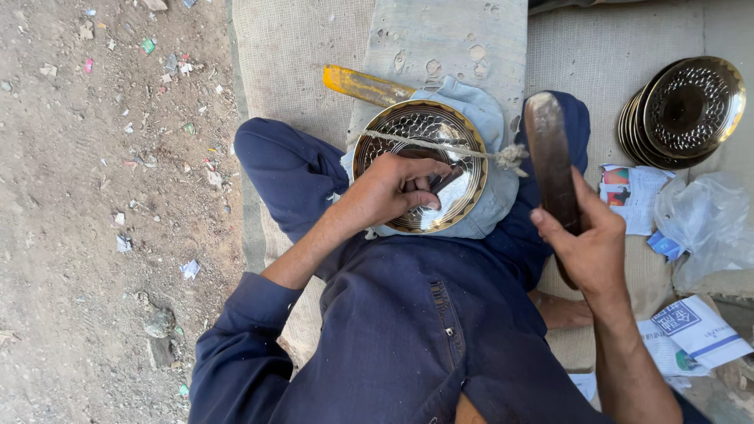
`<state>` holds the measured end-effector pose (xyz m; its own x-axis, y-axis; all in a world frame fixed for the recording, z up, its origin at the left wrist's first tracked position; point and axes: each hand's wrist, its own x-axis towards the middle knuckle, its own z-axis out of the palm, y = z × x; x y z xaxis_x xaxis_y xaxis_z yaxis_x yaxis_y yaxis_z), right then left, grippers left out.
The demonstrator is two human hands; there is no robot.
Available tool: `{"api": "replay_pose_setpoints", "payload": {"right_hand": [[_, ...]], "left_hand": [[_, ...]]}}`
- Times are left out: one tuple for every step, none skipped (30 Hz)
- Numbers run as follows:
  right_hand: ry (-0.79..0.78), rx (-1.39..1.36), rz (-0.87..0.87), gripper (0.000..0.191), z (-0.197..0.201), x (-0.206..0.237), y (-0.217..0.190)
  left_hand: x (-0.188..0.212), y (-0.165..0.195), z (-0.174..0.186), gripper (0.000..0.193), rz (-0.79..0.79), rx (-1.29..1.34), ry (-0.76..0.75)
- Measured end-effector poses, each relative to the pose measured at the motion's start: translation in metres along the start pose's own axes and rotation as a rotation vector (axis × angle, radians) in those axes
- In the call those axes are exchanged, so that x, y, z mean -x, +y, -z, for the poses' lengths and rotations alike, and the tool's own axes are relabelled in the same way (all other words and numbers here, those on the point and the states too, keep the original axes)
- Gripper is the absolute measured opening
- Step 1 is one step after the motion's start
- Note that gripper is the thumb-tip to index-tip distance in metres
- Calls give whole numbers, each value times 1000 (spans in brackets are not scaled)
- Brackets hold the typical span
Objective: The person sits cross-legged with a decorative brass plate resting on a cloth pad on their lap. They hold a punch against the plate's surface with one hand and repeatedly strike it with a hammer held in the other hand, repositioning the punch to work different spots of the pattern, and occasionally adjust the plate and rope holding it.
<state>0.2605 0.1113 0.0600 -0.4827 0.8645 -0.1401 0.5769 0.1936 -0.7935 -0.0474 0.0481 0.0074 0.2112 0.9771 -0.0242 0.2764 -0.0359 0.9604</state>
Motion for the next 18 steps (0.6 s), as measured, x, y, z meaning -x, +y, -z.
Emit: {"api": "replay_pose_setpoints", "payload": {"right_hand": [[24, -10, -5, 67, -2, 6, 4], [17, -73, -78, 68, -5, 13, 8], [12, -135, -155, 68, -9, 20, 13], [9, -197, -232, 69, -12, 27, 18], [64, -217, -211, 68, -18, 34, 23], [118, -235, -191, 66, -25, 41, 28], [169, -255, -166, 65, -30, 47, 33], [150, -275, -180, 66, -32, 54, 37], [131, -295, -193, 68, -36, 61, 41], [115, -315, -210, 69, -38, 67, 45], [154, -327, -221, 64, -42, 73, 48], [196, -337, -233, 58, -45, 77, 50], [238, -346, -241, 52, -47, 81, 53], [234, -221, -159, 57, -48, 84, 54], [224, -97, -75, 62, -50, 86, 55], [214, 26, 4, 68, -51, 88, 56], [246, -96, -46, 60, -53, 90, 55], [276, -218, -95, 53, -54, 90, 55]], "left_hand": [[-1, -1, 2, 52, -17, 1, -14], [-1, -3, 4, 52, -35, 3, -30], [-2, -4, 5, 52, -53, 9, -51], [-5, -5, 5, 51, -63, 21, -71], [-8, -6, 5, 50, -76, 35, -93], [-10, -7, 5, 49, -87, 50, -115], [-12, -7, 5, 49, -85, 51, -149], [-14, -7, 7, 50, -80, 49, -180], [-16, -7, 8, 51, -76, 46, -209], [-17, -6, 10, 51, -99, 40, -225], [-17, -5, 12, 51, -123, 35, -244], [-19, -4, 11, 52, -149, 32, -264], [-22, -2, 11, 50, -126, 29, -308], [-23, -1, 12, 49, -102, 24, -348], [-24, 0, 14, 48, -75, 18, -384], [-24, 1, 15, 47, -93, 19, -396], [-26, 2, 15, 47, -115, 18, -410], [-27, 2, 16, 46, -136, 18, -422]]}}
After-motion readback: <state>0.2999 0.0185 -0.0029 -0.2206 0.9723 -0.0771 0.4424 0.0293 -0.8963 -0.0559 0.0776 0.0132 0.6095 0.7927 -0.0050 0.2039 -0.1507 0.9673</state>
